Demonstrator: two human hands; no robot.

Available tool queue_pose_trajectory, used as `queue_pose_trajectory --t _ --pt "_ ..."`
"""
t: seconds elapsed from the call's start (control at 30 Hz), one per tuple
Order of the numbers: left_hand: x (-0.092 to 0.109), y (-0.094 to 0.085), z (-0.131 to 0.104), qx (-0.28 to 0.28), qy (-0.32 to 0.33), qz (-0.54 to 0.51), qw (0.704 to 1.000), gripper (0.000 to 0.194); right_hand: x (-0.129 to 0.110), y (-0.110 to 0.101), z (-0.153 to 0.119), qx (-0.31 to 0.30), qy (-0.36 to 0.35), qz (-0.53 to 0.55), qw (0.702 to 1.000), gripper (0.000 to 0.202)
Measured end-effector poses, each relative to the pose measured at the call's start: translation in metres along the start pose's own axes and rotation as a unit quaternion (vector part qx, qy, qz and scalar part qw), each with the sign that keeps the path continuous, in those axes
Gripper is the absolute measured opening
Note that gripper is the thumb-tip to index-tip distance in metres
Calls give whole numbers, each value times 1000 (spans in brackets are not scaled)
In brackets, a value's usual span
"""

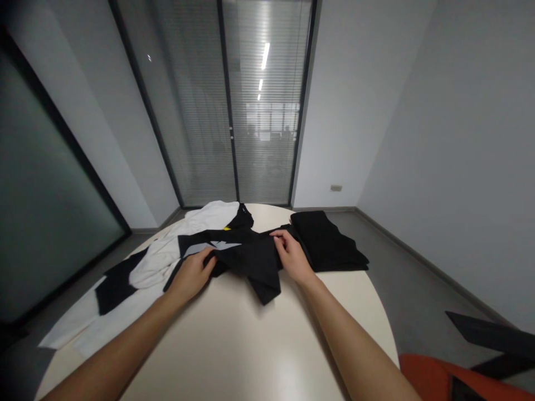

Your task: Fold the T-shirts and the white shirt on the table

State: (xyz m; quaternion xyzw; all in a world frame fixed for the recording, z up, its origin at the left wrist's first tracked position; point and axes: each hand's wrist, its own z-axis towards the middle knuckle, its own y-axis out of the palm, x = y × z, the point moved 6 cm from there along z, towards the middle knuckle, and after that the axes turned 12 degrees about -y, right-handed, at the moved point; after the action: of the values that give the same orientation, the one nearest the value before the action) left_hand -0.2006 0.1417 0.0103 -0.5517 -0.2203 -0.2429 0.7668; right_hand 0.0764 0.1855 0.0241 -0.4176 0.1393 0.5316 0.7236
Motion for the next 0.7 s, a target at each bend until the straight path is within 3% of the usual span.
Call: queue_pose_trajectory --t 0.13,0.2,0.33,0.57,0.7 --pt "-3 4 -1 -11 -6 1 1000 29 4 -5 -1 4 -17 -64 998 21" --pt "-1 4 -2 -10 13 -2 1000 28 1 -4 -1 -36 -44 -121 991 16" --pt "8 2 -5 -17 64 3 998 31 3 1 -3 -126 -54 -180 974 24" --pt "31 8 -20 -71 214 77 971 44 6 13 -12 -224 -66 -158 960 30" --pt "25 9 -16 -61 179 79 979 26 0 11 -17 -265 -40 -128 955 25"
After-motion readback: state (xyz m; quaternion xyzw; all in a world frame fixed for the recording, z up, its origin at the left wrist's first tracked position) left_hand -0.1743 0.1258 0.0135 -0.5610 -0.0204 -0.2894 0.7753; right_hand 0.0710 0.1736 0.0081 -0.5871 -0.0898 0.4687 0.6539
